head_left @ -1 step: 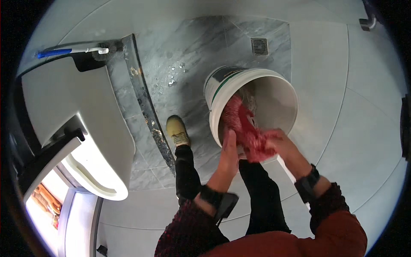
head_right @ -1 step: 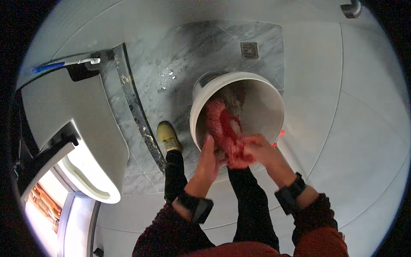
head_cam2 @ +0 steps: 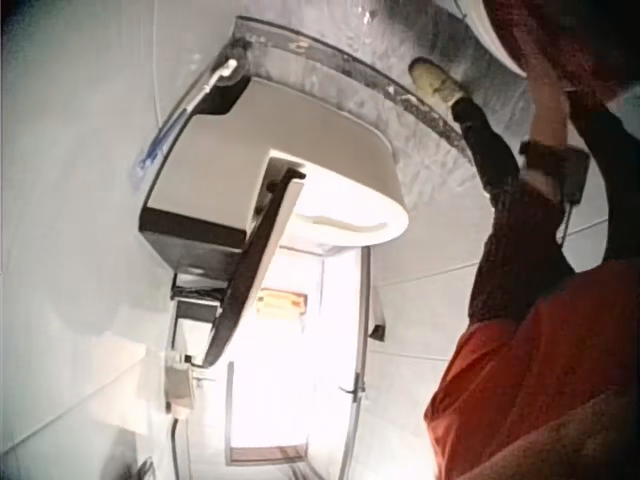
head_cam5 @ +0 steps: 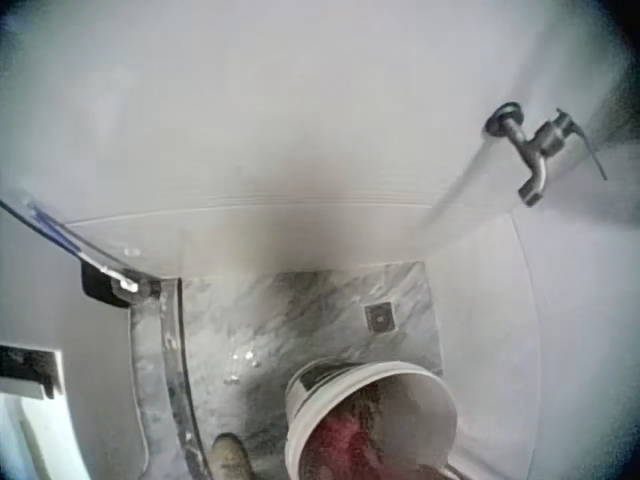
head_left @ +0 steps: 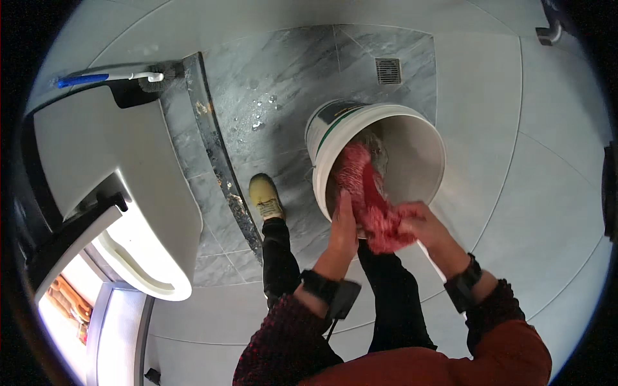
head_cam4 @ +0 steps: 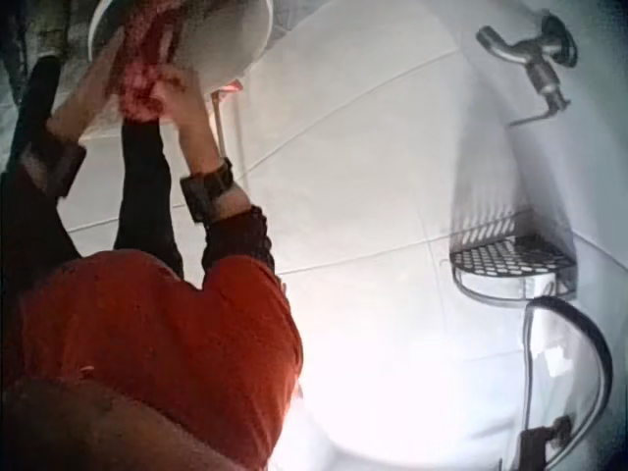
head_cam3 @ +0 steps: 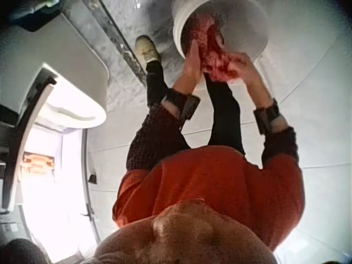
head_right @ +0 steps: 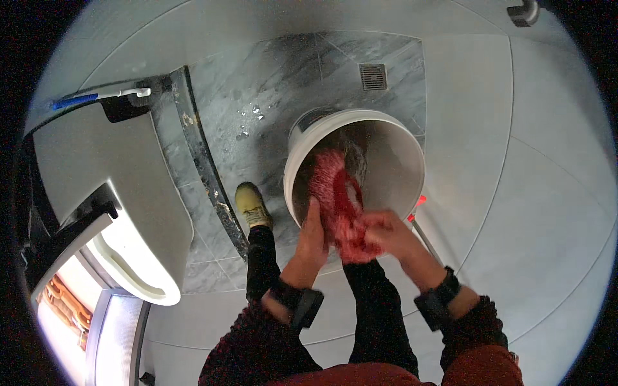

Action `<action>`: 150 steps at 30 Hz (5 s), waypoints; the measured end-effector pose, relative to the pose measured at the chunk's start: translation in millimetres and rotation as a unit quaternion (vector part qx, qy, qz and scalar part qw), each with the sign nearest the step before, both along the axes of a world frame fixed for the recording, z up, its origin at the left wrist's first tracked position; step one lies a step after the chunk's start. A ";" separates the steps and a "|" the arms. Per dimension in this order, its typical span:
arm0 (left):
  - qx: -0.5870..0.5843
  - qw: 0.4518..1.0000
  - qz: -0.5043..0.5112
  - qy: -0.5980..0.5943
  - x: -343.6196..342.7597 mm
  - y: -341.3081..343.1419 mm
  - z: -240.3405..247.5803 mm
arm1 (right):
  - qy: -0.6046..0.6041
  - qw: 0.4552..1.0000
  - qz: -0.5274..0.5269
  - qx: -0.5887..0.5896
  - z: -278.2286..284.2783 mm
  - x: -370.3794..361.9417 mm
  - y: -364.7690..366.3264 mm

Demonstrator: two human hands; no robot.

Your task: Cleaning a bathroom sink, wringing out a mop head, and pouring out dirty bucket water into a toilet.

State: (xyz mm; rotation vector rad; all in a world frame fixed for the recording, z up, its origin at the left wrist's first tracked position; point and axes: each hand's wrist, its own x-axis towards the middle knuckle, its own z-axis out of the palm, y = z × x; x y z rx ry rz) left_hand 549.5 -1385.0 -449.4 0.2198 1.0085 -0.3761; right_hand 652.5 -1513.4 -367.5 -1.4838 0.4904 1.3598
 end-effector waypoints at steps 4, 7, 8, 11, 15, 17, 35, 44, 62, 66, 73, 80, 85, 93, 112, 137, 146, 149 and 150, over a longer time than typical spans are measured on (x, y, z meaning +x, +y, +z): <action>-0.100 0.994 0.004 0.049 29.2 6.3 8.7 | -0.031 0.999 -0.016 0.012 38.5 -20.7 21.2; 0.006 0.994 0.065 -0.084 -18.2 -15.5 -38.8 | -0.233 0.949 0.194 -0.089 -16.5 -24.3 31.0; 0.077 0.997 0.019 -0.023 10.9 -26.6 -15.2 | -0.257 0.934 0.196 -0.156 -40.9 -11.6 10.3; 0.363 0.899 -0.218 -0.112 29.4 -19.7 -29.3 | -0.276 0.924 0.156 -0.215 -90.8 35.3 -24.4; 0.464 0.844 -0.238 -0.129 20.9 -20.5 -28.9 | -0.423 0.842 0.187 -0.279 -120.6 6.6 -49.0; 0.530 0.800 -0.268 -0.084 29.1 -26.4 -18.1 | -0.384 0.844 0.143 -0.347 -139.9 -25.6 -87.4; 0.145 0.951 -0.175 -0.211 -42.2 24.6 15.0 | -0.581 0.685 0.418 -0.134 -263.7 51.1 -17.5; 0.107 0.955 -0.168 -0.221 -33.4 25.4 6.7 | -0.337 0.745 0.566 -0.104 -241.5 13.9 -22.0; -0.024 0.981 -0.073 -0.180 -31.5 19.8 2.6 | -0.295 0.843 0.385 -0.233 -304.9 48.6 -23.2; 0.065 0.979 -0.116 -0.151 -27.2 11.3 8.2 | -0.159 0.959 0.135 -0.190 -272.8 68.0 -13.9; 0.048 0.992 -0.110 0.037 -3.3 6.6 6.8 | -0.001 0.994 0.038 -0.098 -145.1 38.8 34.2; -0.069 0.981 0.177 0.051 13.0 -14.3 -24.2 | -0.279 0.933 0.223 -0.032 17.8 4.4 33.7; -0.158 0.948 0.265 -0.079 9.5 -20.0 -26.1 | -0.408 0.875 0.260 -0.026 -28.4 -11.8 38.0; 0.108 0.976 -0.043 0.185 17.2 -23.4 -22.7 | -0.422 0.785 0.391 -0.229 -173.0 56.8 -16.9; 0.085 0.988 -0.126 -0.014 -12.8 -28.4 -34.2 | -0.369 0.876 0.248 -0.189 -268.1 42.6 -38.3; -0.100 0.988 0.116 0.032 27.9 -23.7 84.9 | -0.175 0.971 0.123 -0.105 74.9 -45.3 -9.6; -0.145 0.972 0.168 -0.079 29.1 -22.8 84.2 | -0.153 0.987 0.033 -0.046 77.8 -21.6 -42.3; -0.131 0.981 0.132 -0.058 26.9 -26.8 82.7 | -0.248 0.961 -0.088 -0.080 66.5 0.7 -45.1; -0.127 0.982 0.130 -0.057 26.1 -26.9 80.1 | -0.246 0.962 -0.091 -0.077 56.8 5.8 -37.3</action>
